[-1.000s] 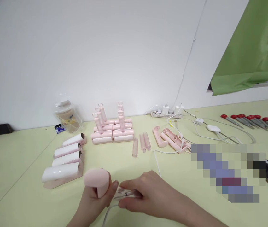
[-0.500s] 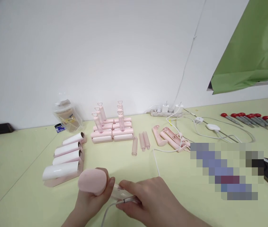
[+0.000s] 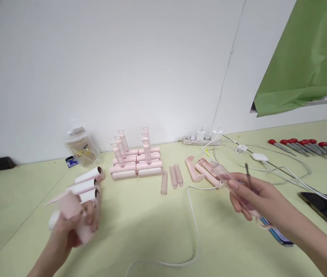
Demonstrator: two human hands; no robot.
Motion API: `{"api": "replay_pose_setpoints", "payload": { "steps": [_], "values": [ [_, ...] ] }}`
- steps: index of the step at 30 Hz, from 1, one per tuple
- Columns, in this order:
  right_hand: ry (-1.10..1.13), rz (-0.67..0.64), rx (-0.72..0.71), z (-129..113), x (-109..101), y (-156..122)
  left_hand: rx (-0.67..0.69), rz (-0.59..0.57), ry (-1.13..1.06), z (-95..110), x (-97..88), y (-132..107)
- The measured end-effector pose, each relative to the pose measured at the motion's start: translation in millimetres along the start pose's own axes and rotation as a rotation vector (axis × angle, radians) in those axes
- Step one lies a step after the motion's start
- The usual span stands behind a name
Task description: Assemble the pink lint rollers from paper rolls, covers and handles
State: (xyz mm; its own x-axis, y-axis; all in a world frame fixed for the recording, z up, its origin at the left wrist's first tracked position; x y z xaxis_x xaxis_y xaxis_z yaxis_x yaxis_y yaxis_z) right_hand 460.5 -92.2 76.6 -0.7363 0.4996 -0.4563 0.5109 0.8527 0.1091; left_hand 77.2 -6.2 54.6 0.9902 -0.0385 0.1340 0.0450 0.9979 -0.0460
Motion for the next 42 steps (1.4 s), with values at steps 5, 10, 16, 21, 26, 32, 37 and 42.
{"api": "replay_pose_setpoints", "payload": {
  "steps": [5,10,16,21,26,32,37,42],
  "values": [
    [0.418,0.000,0.043,-1,7,7,-0.129,-0.306,0.329,-4,90.4,12],
    [0.531,0.023,0.008,12,19,9,0.068,-0.414,0.586,-16,191.7,73],
    [0.507,-0.035,-0.046,25,25,7,0.191,-0.373,0.932,-48,261.4,116],
    [0.461,-0.124,-0.099,24,31,2,0.296,-0.373,1.067,-62,285.6,117],
    [0.436,-0.191,-0.087,25,38,1,0.359,-0.389,0.993,-69,287.1,111],
    [0.443,-0.218,-0.005,0,54,0,0.340,-0.463,0.630,-45,240.6,81],
    [0.161,-0.415,-0.210,-28,76,-5,0.014,-0.672,0.367,-29,182.1,37],
    [-0.280,-0.525,-0.685,-48,98,-23,-0.662,-1.051,-0.091,-42,132.5,4]
  ]
}}
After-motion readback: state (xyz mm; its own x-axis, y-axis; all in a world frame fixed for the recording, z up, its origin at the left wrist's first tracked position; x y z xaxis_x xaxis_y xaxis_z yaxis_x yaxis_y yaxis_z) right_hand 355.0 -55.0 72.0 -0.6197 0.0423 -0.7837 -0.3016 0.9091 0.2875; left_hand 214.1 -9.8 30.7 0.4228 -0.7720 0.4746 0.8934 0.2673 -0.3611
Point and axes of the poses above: each hand's wrist, its own y-axis towards the middle knuckle, its own x-axis out of the palm, z = x × y, the point moved 2 cm from there along y, towards the middle knuckle, and after that the axes turned 6 degrees about z, right-handed, at the moved point
